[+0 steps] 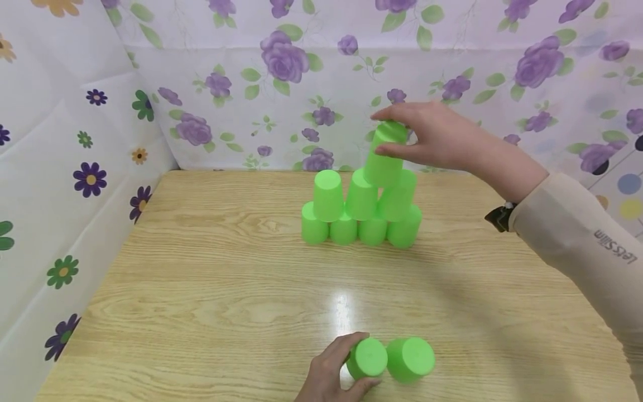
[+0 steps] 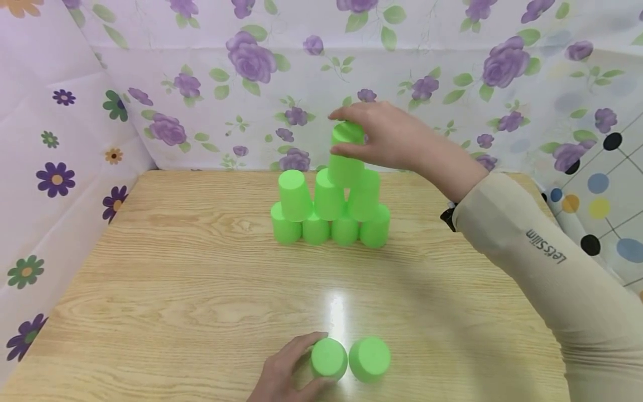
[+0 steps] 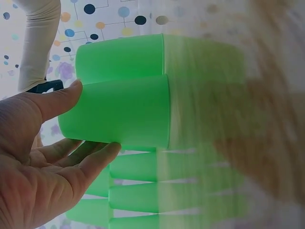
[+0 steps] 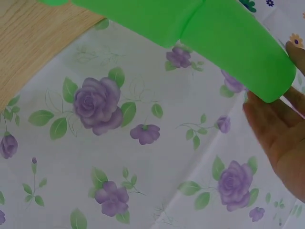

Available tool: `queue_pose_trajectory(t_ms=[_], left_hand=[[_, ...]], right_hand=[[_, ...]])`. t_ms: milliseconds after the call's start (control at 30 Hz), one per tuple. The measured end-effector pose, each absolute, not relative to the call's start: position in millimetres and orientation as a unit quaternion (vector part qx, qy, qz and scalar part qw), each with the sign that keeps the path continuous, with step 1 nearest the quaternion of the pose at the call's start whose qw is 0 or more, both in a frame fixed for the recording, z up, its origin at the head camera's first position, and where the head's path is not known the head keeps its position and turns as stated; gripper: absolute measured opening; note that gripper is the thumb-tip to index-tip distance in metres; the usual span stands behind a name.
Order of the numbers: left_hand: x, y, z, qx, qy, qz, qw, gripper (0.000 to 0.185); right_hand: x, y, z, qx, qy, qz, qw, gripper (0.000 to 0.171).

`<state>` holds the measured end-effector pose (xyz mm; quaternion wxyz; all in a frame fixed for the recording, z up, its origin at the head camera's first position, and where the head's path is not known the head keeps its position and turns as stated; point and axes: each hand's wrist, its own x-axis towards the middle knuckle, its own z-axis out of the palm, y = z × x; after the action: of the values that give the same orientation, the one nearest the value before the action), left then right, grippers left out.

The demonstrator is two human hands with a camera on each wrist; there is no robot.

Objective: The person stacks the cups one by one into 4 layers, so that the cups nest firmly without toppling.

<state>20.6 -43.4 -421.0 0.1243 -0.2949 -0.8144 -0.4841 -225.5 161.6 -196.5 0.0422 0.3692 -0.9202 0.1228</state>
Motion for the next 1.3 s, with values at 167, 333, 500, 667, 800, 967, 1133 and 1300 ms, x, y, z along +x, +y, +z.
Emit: queue_pose_trajectory(t_ms=[167, 333, 500, 667, 800, 967, 1133, 1300], left_hand=[[21.6, -43.9, -420.3, -0.293, -0.822, -0.474, 0.120, 0.051], [21.5, -45.6, -420.0, -0.298, -0.825, -0.463, 0.124, 0.052], [21.4, -47.4, -417.3, -0.302, -0.829, -0.455, 0.121, 0.053], [18.1, -47.2, -400.6, -0.314, -0.832, -0.444, 0.108, 0.054], [10.6, -52.9, -375.5, -0.317, -0.839, -0.431, 0.103, 0.056], [0.9, -69.5, -351.6, -0.289, -0.849, -0.427, 0.113, 0.055], [-11.7, -88.0, -338.2, -0.247, -0.853, -0.442, 0.127, 0.055], [-31.3, -104.0, -318.6, -0.219, -0.857, -0.428, 0.187, 0.058]], right_hand=[[-212.8, 163.9, -198.7, 0.344, -0.930, 0.112, 0.066, 0.077], [-192.7, 167.7, -210.7, 0.391, -0.893, 0.136, 0.177, 0.075], [-162.8, 171.8, -226.9, 0.462, -0.828, 0.180, 0.263, 0.063], [-121.3, 182.0, -251.4, 0.470, -0.822, 0.176, 0.268, 0.058], [-92.4, 193.6, -278.3, 0.455, -0.838, 0.180, 0.241, 0.052], [-64.9, 205.8, -310.8, 0.431, -0.855, 0.208, 0.199, 0.044], [-39.7, 212.2, -337.5, 0.411, -0.873, 0.219, 0.146, 0.052], [-18.2, 213.5, -359.2, 0.416, -0.877, 0.224, 0.091, 0.056]])
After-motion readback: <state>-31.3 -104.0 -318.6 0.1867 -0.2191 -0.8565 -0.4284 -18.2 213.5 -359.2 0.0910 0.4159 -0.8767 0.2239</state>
